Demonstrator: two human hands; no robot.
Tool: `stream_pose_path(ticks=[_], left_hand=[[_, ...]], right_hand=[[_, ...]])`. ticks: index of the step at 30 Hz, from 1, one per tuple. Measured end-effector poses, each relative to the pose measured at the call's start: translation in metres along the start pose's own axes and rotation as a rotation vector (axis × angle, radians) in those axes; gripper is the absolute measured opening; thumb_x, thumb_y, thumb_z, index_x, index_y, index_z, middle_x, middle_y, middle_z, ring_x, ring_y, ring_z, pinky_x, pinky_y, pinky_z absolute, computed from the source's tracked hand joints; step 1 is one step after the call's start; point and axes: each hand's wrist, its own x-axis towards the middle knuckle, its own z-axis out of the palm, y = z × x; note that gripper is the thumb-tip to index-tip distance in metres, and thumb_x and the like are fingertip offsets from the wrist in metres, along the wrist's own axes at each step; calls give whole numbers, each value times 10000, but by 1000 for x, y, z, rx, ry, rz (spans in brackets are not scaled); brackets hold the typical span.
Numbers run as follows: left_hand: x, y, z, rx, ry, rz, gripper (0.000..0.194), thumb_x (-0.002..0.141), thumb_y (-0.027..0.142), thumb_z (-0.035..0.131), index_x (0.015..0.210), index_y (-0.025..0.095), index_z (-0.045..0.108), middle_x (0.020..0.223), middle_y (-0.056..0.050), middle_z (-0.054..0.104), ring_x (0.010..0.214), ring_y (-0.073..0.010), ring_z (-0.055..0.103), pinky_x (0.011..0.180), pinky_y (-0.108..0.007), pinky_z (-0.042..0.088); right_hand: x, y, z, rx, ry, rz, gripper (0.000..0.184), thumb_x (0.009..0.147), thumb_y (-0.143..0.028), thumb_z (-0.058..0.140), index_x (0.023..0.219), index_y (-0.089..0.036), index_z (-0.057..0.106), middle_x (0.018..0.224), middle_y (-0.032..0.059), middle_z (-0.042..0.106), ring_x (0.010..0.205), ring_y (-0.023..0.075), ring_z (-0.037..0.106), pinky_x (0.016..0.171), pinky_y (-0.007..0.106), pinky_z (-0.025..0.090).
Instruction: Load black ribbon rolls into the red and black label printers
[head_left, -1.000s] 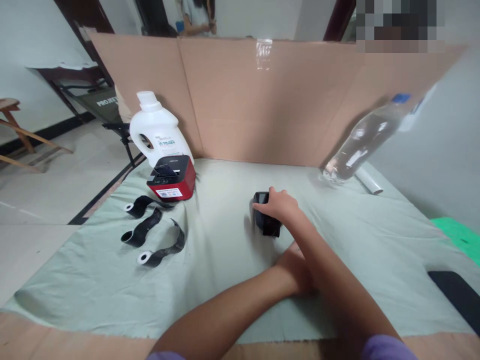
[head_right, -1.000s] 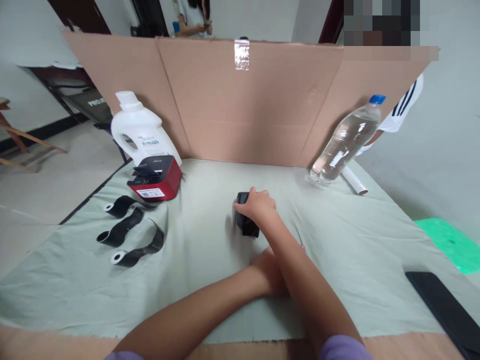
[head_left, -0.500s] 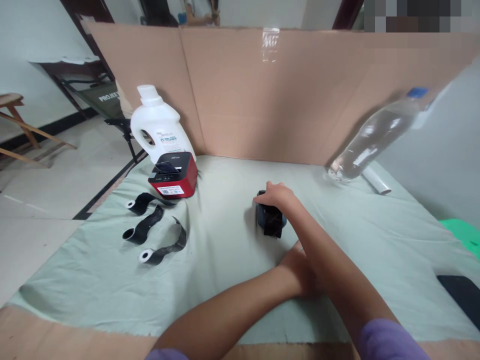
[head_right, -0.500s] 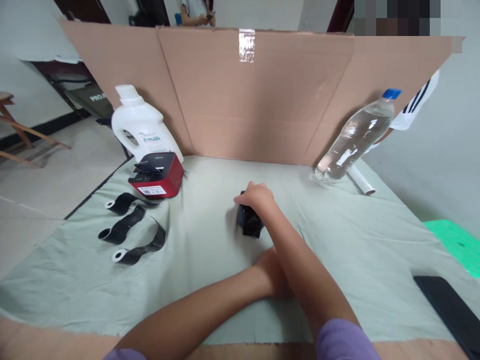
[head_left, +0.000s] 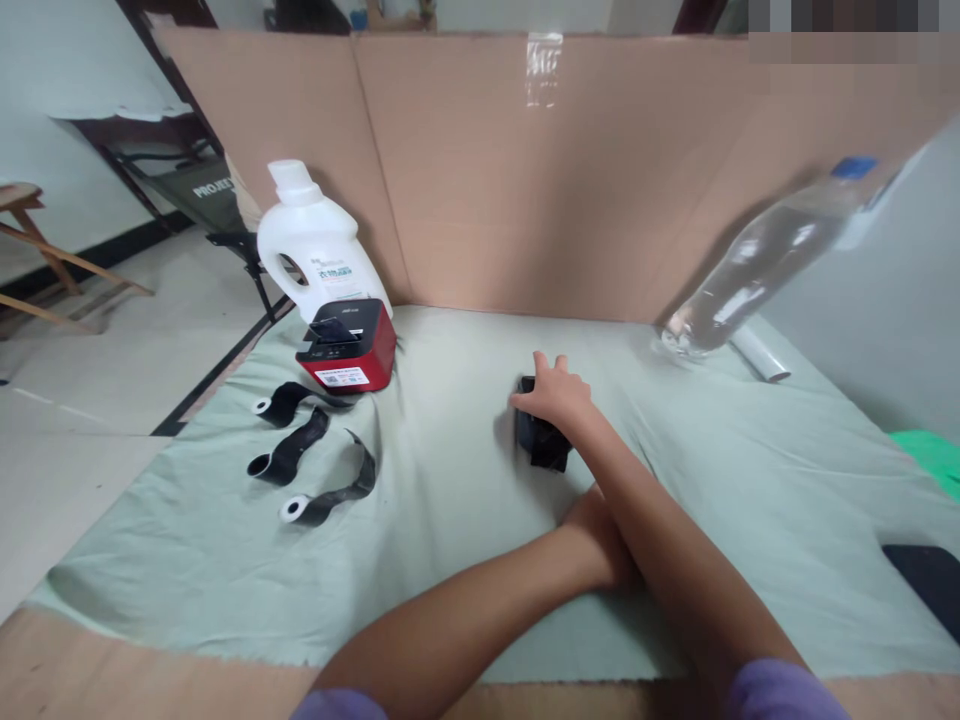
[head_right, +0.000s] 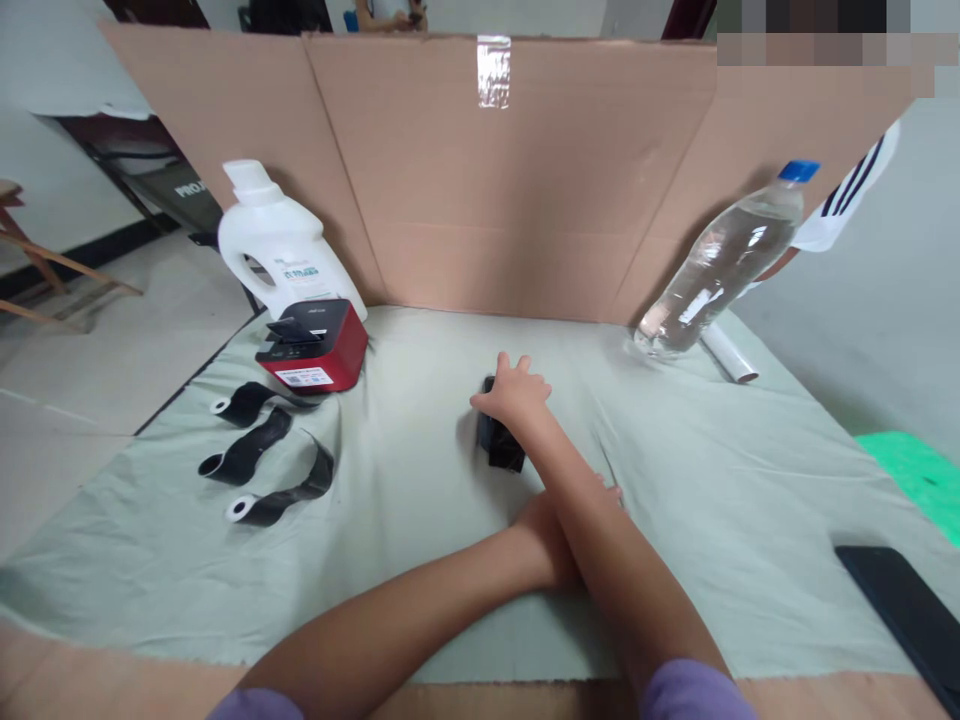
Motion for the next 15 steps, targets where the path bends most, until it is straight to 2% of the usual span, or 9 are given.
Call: stream_pose_path(ticks=[3, 5, 6, 7, 8, 9, 12, 13, 15], left_hand=[[-14, 11, -24, 62, -81, 6, 650, 897, 313, 607, 1512, 130, 504, 1630, -159, 383, 1558, -345, 238, 1279, -476, 238], [-32, 16, -60, -29, -244, -25, 524, 881, 364, 639, 1349, 129, 651, 1512, -203, 534, 1469, -396, 402, 1210, -548, 324], [-43, 15, -82, -134, -362, -29, 429, 891, 432, 627, 1192, 144, 729, 1360, -190, 663, 1328, -386, 563, 1104, -517, 446], [-54, 10, -103, -296, -424, -48, 353, 932, 444, 555, 1077, 190, 752, 1175, -126, 755, 1133, -319, 690, 964, -436, 536], [-64, 0, -122, -454, -407, -75, 289, 934, 400, 528, 1009, 218, 741, 1034, -70, 779, 962, -249, 735, 847, -360, 560], [-73, -14, -138, -573, -278, -140, 245, 931, 375, 528, 961, 224, 718, 933, -40, 773, 865, -202, 732, 779, -301, 553], [-86, -71, -155, -469, 556, -551, 142, 900, 308, 554, 860, 201, 638, 837, -25, 712, 744, -144, 655, 653, -229, 481], [-87, -91, -151, -432, 726, -700, 106, 888, 275, 566, 860, 189, 622, 817, -27, 697, 714, -133, 629, 631, -219, 458], [-85, -122, -137, -548, 721, -836, 110, 896, 276, 569, 911, 176, 611, 731, -13, 662, 572, -109, 550, 540, -213, 401]], right_hand=[[-8, 17, 5, 154, 62, -33, 947, 796, -602, 623, 1599, -241, 272, 1460, 229, 441, 1116, 429, 639, 896, 531, 521], [-7, 36, 11, 330, 79, -101, 916, 853, -648, 547, 1603, -196, 280, 1479, 240, 459, 1193, 414, 610, 965, 524, 502], [-5, 47, 15, 425, 90, -145, 878, 881, -654, 505, 1591, -176, 309, 1475, 235, 487, 1240, 398, 588, 1012, 513, 481], [-2, 59, 19, 512, 102, -188, 826, 908, -639, 470, 1572, -165, 344, 1461, 220, 524, 1277, 373, 570, 1056, 498, 456], [1, 70, 25, 582, 114, -224, 768, 931, -606, 438, 1551, -158, 379, 1443, 204, 558, 1293, 347, 564, 1087, 483, 435], [2, 80, 31, 629, 128, -254, 715, 948, -564, 414, 1529, -149, 411, 1428, 192, 584, 1298, 324, 565, 1107, 470, 420], [0, 104, 49, 638, 180, -317, 611, 977, -463, 363, 1482, -138, 480, 1420, 173, 607, 1299, 292, 561, 1133, 462, 395], [-4, 109, 53, 613, 196, -340, 590, 985, -446, 353, 1470, -144, 498, 1414, 167, 612, 1302, 291, 552, 1135, 468, 390], [-13, 115, 61, 553, 228, -386, 555, 996, -414, 332, 1448, -160, 531, 1361, 156, 642, 1276, 299, 548, 1121, 488, 394]])
